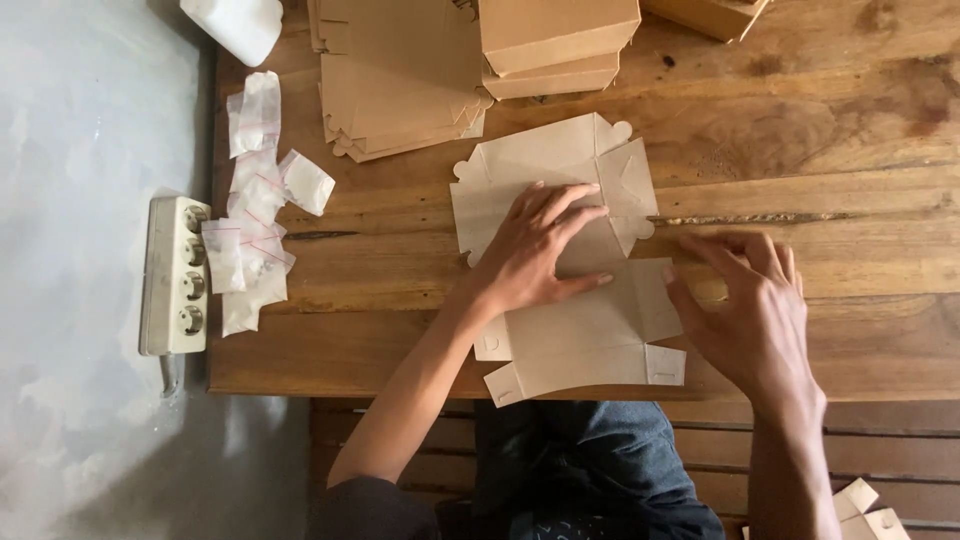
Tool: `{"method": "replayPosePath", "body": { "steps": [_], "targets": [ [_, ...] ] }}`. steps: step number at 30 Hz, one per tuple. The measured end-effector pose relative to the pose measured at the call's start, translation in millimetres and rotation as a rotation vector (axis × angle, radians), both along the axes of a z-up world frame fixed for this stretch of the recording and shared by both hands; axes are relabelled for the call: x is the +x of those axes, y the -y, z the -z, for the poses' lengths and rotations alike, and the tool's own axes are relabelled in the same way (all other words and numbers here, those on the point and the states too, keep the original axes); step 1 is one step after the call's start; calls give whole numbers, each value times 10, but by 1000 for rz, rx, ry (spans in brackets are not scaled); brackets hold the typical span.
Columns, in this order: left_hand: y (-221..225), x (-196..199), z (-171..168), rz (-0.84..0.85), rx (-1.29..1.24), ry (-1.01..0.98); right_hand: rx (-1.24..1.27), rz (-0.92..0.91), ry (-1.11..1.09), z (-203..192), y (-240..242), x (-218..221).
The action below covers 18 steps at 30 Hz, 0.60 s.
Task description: Folding and assembling cardboard boxes from flat templates on a wooden surface.
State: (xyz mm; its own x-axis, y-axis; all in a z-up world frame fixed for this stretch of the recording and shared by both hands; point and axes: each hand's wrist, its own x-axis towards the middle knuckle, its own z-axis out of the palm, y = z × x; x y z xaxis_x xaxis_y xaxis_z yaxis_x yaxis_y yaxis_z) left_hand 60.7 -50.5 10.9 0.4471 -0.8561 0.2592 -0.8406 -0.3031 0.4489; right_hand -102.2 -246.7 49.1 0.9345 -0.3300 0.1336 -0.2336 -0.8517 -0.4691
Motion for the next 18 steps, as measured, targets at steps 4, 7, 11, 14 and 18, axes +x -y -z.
{"method": "replayPosePath", "body": {
  "steps": [4,7,11,14,18],
  "targets": [
    [34,-45,30,-8,-23,-40,-70,-15,-50,134,-22,173],
    [36,-47,15,-30,35,-27,20,-18,120,258,-74,265],
    [34,-33,-27,-16,76,-157,125,51,186,452,-67,286],
    [40,-37,-46,-7,69,-164,148,61,212,468,-78,271],
    [40,-30,-29,-15,53,-197,220,21,235,426,-71,287]
  ]
}}
